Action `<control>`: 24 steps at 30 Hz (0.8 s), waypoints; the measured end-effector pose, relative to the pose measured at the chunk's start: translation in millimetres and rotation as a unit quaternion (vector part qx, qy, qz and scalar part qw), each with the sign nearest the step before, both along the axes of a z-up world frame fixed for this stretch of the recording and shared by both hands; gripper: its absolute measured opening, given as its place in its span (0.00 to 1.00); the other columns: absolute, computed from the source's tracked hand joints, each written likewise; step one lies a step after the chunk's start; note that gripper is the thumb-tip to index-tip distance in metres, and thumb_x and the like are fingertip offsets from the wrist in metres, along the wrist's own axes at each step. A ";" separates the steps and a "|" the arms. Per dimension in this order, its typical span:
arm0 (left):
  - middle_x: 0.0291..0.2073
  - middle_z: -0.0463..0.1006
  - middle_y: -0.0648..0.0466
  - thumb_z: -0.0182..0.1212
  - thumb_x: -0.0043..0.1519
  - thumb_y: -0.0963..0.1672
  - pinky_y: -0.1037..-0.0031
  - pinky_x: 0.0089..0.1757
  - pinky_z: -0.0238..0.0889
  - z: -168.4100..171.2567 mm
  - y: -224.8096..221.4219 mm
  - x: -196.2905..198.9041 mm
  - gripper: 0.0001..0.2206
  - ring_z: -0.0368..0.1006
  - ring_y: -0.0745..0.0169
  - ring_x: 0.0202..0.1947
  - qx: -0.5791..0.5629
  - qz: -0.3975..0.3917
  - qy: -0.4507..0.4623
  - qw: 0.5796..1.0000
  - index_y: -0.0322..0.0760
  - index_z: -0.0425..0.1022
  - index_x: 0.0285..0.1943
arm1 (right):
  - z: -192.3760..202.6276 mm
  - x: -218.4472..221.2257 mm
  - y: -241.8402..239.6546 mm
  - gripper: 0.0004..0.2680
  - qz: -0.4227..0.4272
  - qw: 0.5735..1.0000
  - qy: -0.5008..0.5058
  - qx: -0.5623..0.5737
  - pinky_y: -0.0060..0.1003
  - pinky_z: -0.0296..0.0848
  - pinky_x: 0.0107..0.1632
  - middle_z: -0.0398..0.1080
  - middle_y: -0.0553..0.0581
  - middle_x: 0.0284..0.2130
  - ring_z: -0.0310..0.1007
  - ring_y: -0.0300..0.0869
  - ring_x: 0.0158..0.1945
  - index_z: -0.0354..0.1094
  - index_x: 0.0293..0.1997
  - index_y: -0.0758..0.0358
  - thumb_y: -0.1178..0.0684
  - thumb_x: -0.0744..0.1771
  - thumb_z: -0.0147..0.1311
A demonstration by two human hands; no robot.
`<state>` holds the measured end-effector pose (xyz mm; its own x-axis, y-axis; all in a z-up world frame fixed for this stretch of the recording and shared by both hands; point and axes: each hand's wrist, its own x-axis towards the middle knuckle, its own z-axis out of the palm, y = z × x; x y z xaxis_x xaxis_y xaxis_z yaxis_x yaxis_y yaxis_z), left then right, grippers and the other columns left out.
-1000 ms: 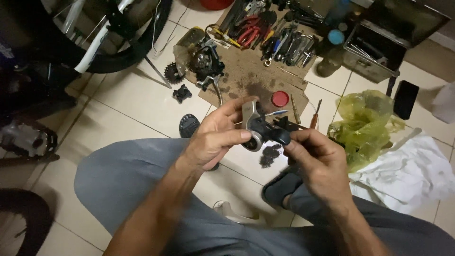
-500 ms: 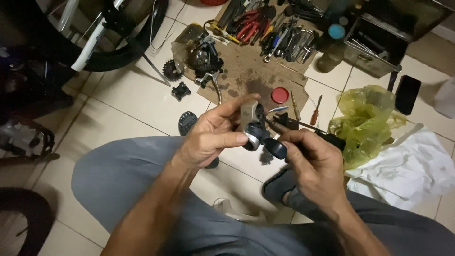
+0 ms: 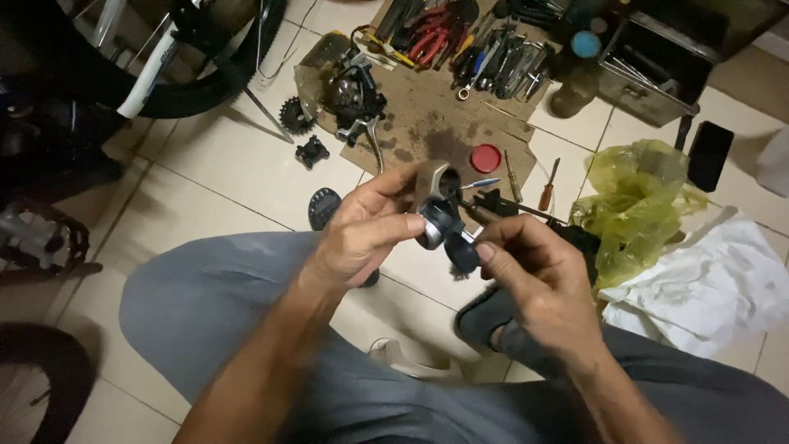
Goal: Assembling a bicycle derailleur by fitting components together and securing them with screws using a screwdriver.
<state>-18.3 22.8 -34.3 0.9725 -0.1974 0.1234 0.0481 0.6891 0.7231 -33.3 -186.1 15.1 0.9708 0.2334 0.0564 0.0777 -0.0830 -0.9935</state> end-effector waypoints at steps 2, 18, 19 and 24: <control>0.51 0.76 0.42 0.60 0.57 0.34 0.67 0.51 0.73 -9.5 -2.5 2.1 0.24 0.74 0.56 0.52 0.017 0.009 0.007 1.000 0.25 0.69 0.66 | -5.3 0.7 -0.9 0.04 0.012 1.000 -0.004 0.004 0.40 0.75 0.32 0.70 0.63 0.20 0.71 0.44 0.27 0.74 0.40 0.73 0.63 0.66 0.57; 0.46 0.75 0.42 0.56 0.61 0.36 0.68 0.46 0.71 -19.1 -17.8 0.2 0.20 0.71 0.58 0.46 0.070 0.060 0.072 0.993 0.27 0.71 0.65 | -27.9 -2.8 5.0 0.03 -0.035 0.997 0.052 0.054 0.38 0.73 0.31 0.68 0.62 0.21 0.70 0.43 0.27 0.72 0.37 0.74 0.63 0.64 0.59; 0.46 0.75 0.42 0.56 0.61 0.36 0.68 0.46 0.71 -8.5 -17.6 -1.9 0.20 0.71 0.58 0.46 0.070 0.059 0.071 0.993 0.27 0.71 0.65 | -28.1 -3.1 6.0 0.03 -0.035 0.997 0.052 0.054 0.38 0.73 0.31 0.68 0.62 0.21 0.70 0.43 0.27 0.72 0.37 0.74 0.63 0.64 0.59; 0.48 0.77 0.44 0.62 0.60 0.36 0.68 0.48 0.73 -11.5 -15.6 -3.2 0.21 0.76 0.55 0.48 -0.051 0.029 0.120 0.991 0.29 0.69 0.63 | -19.2 -9.3 21.6 0.03 -0.091 0.977 0.094 0.168 0.38 0.74 0.32 0.68 0.63 0.23 0.71 0.44 0.28 0.69 0.34 0.73 0.63 0.63 0.56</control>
<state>-21.6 7.2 -45.7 0.9855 -0.1397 -0.0958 0.1688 0.7649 0.6217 -42.6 -164.5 -4.2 0.9950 0.0554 -0.0831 -0.0945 0.2545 -0.9624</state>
